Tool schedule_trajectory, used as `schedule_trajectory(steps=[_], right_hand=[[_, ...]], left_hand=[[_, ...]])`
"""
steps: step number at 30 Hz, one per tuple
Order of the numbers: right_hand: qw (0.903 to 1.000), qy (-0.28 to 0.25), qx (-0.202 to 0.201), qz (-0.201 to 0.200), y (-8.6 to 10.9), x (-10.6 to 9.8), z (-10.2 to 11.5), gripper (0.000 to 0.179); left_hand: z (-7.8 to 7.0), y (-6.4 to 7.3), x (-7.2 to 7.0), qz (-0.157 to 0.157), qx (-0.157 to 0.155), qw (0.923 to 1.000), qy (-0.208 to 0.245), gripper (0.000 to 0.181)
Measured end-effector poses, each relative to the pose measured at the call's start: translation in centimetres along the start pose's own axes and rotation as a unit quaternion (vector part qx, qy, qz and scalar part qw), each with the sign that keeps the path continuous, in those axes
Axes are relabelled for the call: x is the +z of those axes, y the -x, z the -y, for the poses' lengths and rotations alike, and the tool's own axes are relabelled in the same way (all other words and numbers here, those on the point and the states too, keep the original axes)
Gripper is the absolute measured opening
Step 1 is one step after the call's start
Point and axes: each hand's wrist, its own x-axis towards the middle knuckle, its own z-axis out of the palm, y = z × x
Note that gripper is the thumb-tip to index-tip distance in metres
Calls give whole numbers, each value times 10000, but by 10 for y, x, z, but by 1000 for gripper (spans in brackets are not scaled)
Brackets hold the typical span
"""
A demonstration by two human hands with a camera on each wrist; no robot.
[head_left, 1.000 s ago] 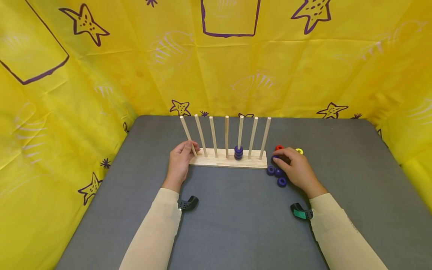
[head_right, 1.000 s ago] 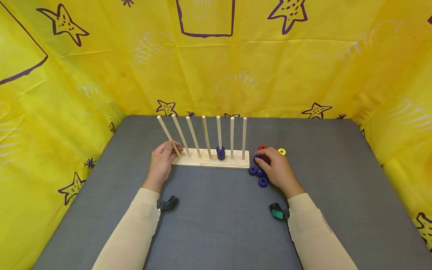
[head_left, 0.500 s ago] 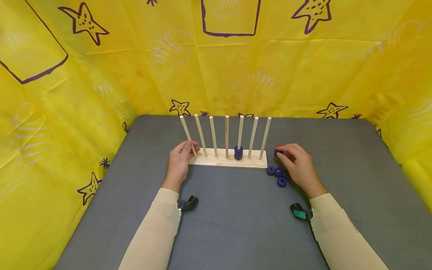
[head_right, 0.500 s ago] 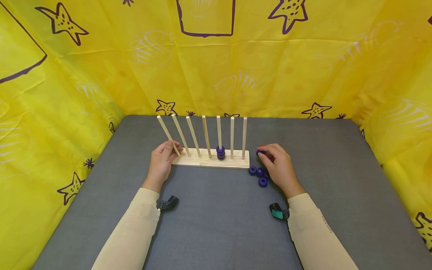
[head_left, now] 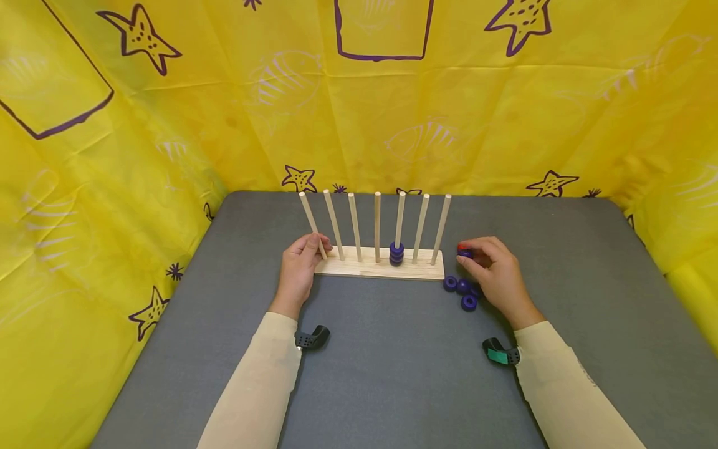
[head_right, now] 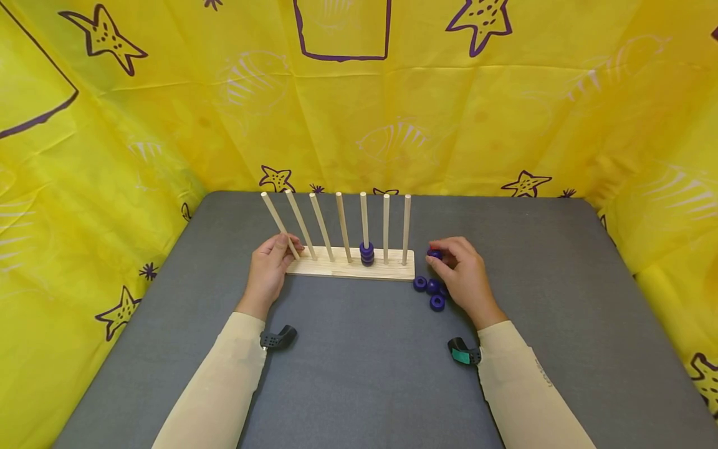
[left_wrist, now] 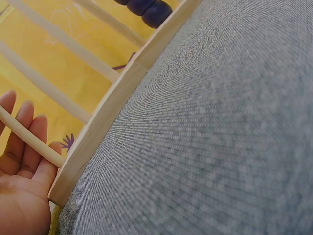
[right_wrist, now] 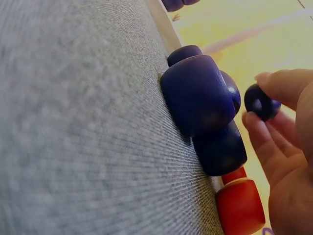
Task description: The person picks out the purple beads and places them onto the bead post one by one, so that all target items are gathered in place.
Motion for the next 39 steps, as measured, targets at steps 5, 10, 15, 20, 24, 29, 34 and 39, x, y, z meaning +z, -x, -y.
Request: schedule_trajectory(steps=[5, 10, 15, 20, 24, 29, 34, 39], right_hand=[[9996, -103, 239, 77, -1, 0, 0, 29], [9989, -288, 356, 61, -2, 1, 1, 32], [9993, -242, 282, 13, -3, 1, 5, 32], [10000, -19, 34, -52, -4, 1, 7, 32], [9998, -21, -128, -123, -5, 1, 10, 34], [9993, -116, -314, -190, -5, 0, 17, 35], [9986, -233, -415, -219, -6, -1, 25, 36], [9980, -296, -497, -236, -7, -2, 31, 36]], left_hand=[[0, 0, 0, 3, -13, 10000, 34, 46], [-1, 0, 0, 43, 8, 10000, -2, 47], [0, -1, 0, 43, 24, 10000, 29, 47], [0, -1, 0, 11, 7, 10000, 55, 47], [0, 0, 0, 11, -1, 10000, 28, 47], [0, -1, 0, 41, -1, 10000, 31, 48], [0, 0, 0, 33, -6, 10000, 11, 48], [1, -1, -1, 28, -16, 10000, 6, 49]])
